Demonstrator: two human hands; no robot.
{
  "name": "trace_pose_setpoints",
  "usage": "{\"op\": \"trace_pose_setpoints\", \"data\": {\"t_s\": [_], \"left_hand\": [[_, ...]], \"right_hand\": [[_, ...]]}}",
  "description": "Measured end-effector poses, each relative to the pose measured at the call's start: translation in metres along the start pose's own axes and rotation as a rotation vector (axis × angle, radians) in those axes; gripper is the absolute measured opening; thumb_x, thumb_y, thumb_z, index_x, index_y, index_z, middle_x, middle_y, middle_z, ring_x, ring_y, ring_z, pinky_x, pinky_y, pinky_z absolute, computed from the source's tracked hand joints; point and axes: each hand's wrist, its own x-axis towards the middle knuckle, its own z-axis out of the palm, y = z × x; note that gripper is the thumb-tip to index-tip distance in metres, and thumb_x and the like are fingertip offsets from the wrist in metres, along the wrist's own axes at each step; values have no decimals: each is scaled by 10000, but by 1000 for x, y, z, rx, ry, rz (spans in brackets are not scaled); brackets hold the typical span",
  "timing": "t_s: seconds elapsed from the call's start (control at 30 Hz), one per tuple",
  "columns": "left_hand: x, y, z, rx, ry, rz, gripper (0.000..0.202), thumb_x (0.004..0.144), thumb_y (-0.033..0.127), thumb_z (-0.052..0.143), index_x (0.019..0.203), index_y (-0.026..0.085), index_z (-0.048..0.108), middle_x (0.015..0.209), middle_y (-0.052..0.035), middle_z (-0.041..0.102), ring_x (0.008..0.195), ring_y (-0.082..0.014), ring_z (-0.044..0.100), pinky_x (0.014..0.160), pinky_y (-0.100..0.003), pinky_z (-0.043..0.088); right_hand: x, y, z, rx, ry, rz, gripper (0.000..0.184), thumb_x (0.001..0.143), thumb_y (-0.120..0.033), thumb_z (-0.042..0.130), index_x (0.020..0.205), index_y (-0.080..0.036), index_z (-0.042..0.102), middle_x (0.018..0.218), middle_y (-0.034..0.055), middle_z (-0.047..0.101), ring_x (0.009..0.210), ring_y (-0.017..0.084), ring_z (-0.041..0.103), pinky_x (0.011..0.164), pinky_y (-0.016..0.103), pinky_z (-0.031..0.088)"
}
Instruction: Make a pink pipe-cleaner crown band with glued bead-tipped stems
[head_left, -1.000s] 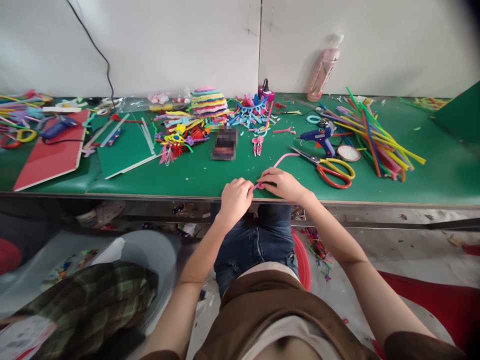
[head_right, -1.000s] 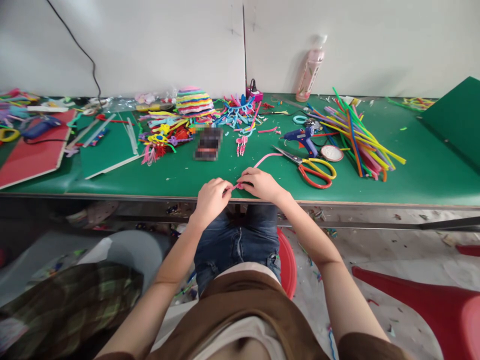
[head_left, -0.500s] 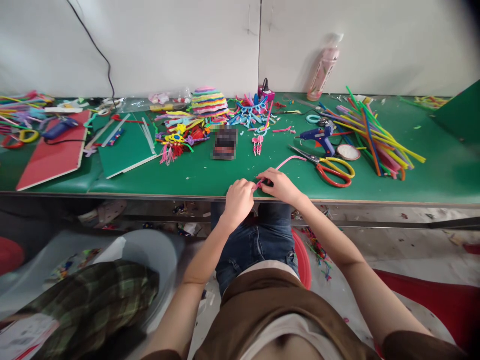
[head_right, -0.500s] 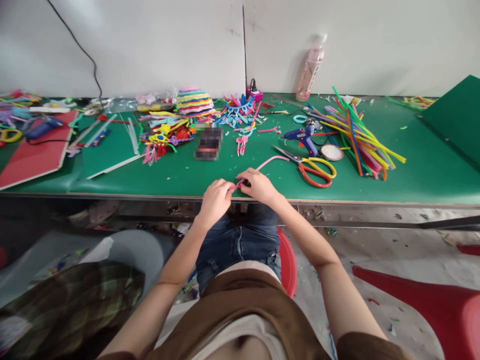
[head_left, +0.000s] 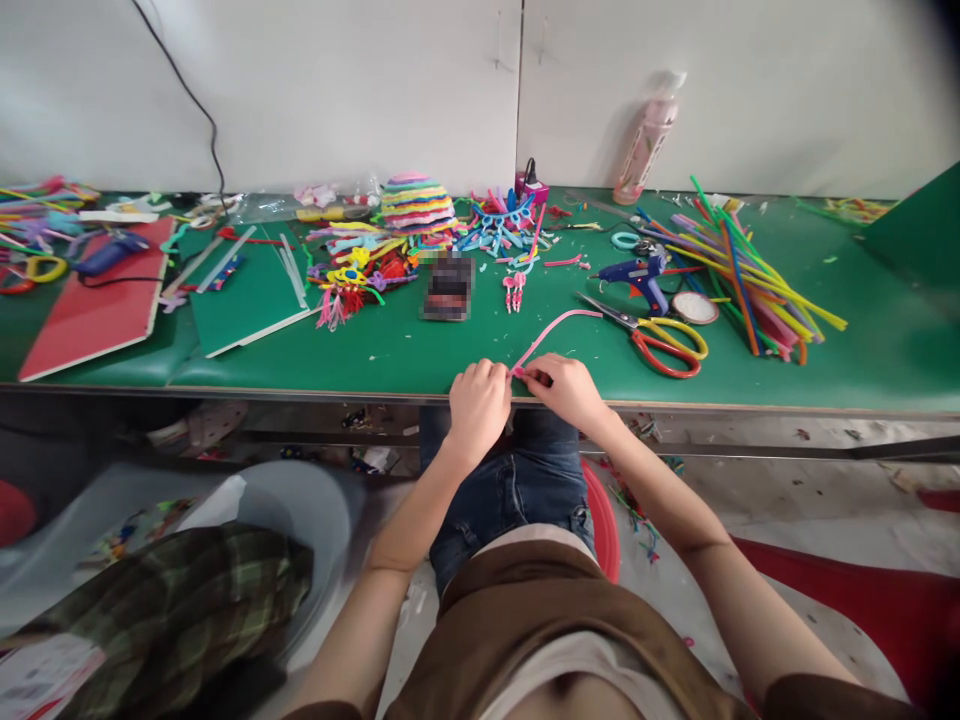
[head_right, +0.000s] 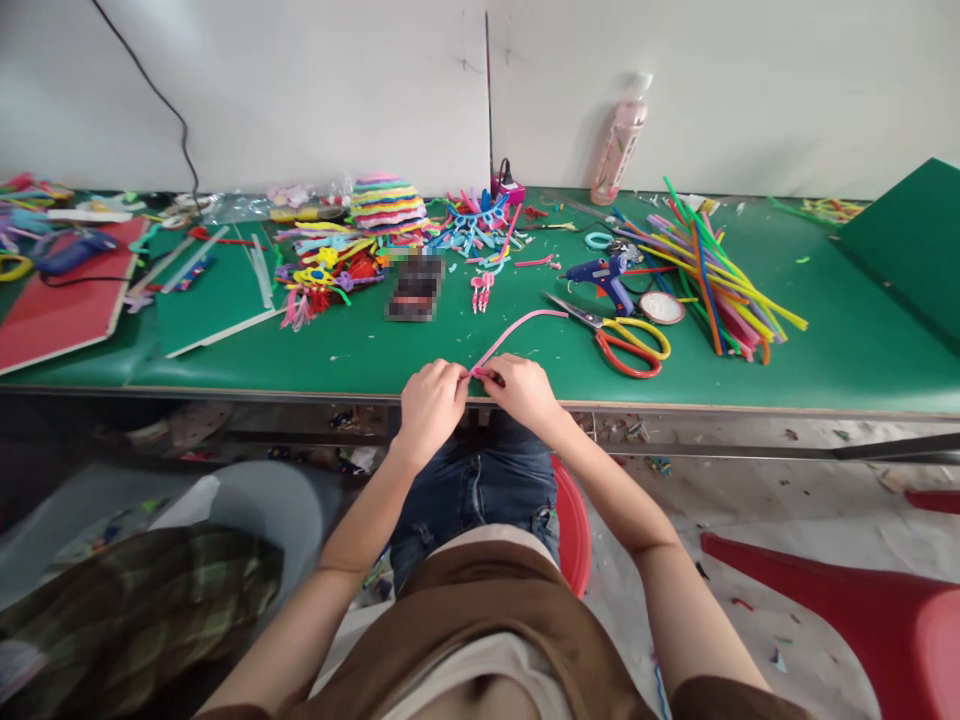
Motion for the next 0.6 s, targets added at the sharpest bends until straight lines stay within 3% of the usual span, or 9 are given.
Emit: {"op": "trace_pose_setpoints", "data": {"t_s": [0.13,0.23,0.33,0.43,0.6], "left_hand": [[9,-7,-5,95,-63,30,145,875,105,455,935,145,580,940,-123,606,921,-272,564,727,-365,399],[18,-18,-5,124,-71,25,153,874,88,447,952,150,564,979,-120,598,963,-278,546,751,-378,395],[29,-30,-3,100,-39,2,167,917,120,397,973,160,550,992,-118,597,974,-276,535,761,-390,384],[39,-38,0,56,-6,12,174,941,148,368,973,168,538,978,-109,604,965,-269,533,779,-396,371],[55,-49,7,19,75,135,169,938,143,374,958,176,539,979,-105,614,983,-263,519,845,-411,344]], "right_hand": [[3,-16,8,38,4,48,109,828,-167,583,873,-167,682,767,39,672,669,136,582,642,245,428],[6,-19,-1,87,10,46,138,861,-227,565,895,-179,690,780,33,688,677,137,606,637,241,445],[11,-8,-17,21,98,37,197,859,-260,578,1012,-188,680,971,53,700,682,135,617,657,262,467],[21,11,-28,-63,61,-8,300,838,-275,615,1128,-205,650,1167,66,655,649,123,609,643,277,476],[45,36,-29,-143,-15,-113,221,902,-212,510,992,-192,711,999,60,705,888,189,647,753,293,475]]}}
